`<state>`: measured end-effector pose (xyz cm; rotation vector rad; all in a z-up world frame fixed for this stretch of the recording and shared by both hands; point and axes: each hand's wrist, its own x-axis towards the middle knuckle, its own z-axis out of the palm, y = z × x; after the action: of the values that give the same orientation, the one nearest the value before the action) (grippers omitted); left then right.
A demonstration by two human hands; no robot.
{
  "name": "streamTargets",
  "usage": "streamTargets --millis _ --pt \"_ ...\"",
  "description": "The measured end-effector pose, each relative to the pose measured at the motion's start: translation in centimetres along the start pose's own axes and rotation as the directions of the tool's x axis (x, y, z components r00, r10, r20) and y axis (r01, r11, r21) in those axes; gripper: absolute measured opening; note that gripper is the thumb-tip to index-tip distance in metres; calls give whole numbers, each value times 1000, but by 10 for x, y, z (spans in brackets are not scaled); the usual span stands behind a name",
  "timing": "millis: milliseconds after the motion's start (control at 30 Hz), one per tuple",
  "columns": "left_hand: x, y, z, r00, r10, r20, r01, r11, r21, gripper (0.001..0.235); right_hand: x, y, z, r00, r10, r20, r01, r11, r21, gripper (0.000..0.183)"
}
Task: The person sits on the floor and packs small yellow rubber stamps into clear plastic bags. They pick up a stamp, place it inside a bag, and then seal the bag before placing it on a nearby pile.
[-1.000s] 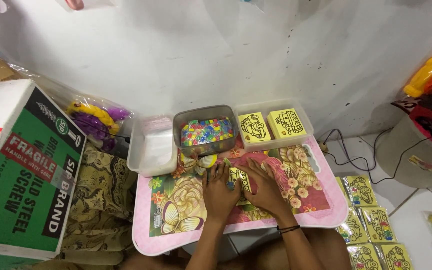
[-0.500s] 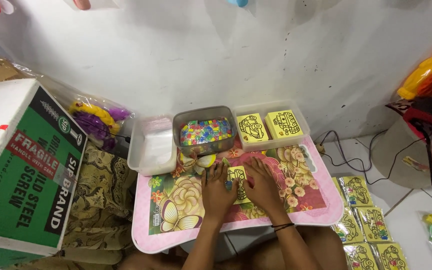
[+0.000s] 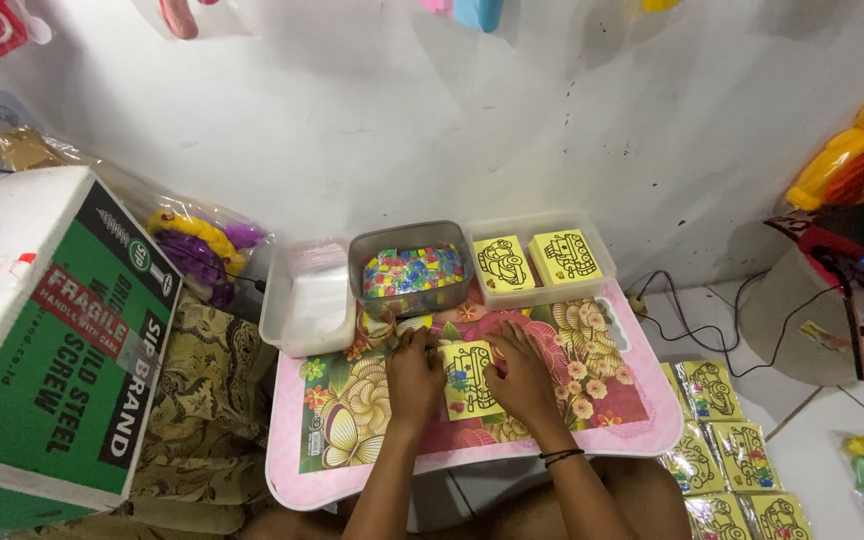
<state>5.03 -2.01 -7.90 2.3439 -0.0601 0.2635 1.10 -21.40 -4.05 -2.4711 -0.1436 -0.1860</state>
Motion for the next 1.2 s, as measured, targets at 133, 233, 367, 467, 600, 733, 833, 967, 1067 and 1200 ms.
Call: streamTargets --millis 133,233,367,467,600,733,833,967,1067,1200 --pt "-1 18 -19 993 -110 29 114 971 -209 16 -3 -6 -6 1000 8 -15 -7 1000 25 58" --pt "-10 54 -56 973 -168 158 223 861 -456 11 -7 -17 -18 994 89 -66 -74 976 203 48" --pt "-16 70 -70 968 -94 234 237 654 -718 11 -13 -14 -25 971 203 -126 -87 792 604 31" --pt "-21 72 -67 969 -42 244 220 598 -771 18 -10 -5 -27 969 159 -188 31 680 732 15" --pt "-25 69 -66 974 -15 227 192 596 -780 23 -9 7 -17 940 211 -267 88 607 790 11" --pt "-32 57 -58 978 -5 208 169 602 -780 22 -8 7 -14 924 239 -299 105 592 799 10" --pt "-33 51 -53 981 18 191 132 660 -740 14 -8 4 -16 909 312 -277 16 637 770 11" --pt "-36 45 -51 980 60 190 65 806 -589 10 -4 7 -18 862 484 -151 2 293 956 10" --pt "-36 48 -55 977 92 192 24 848 -529 14 3 38 -16 827 554 -95 37 115 993 15" --pt "-35 40 -50 976 136 169 -8 802 -597 25 -7 71 -42 780 625 -36 34 15 999 15"
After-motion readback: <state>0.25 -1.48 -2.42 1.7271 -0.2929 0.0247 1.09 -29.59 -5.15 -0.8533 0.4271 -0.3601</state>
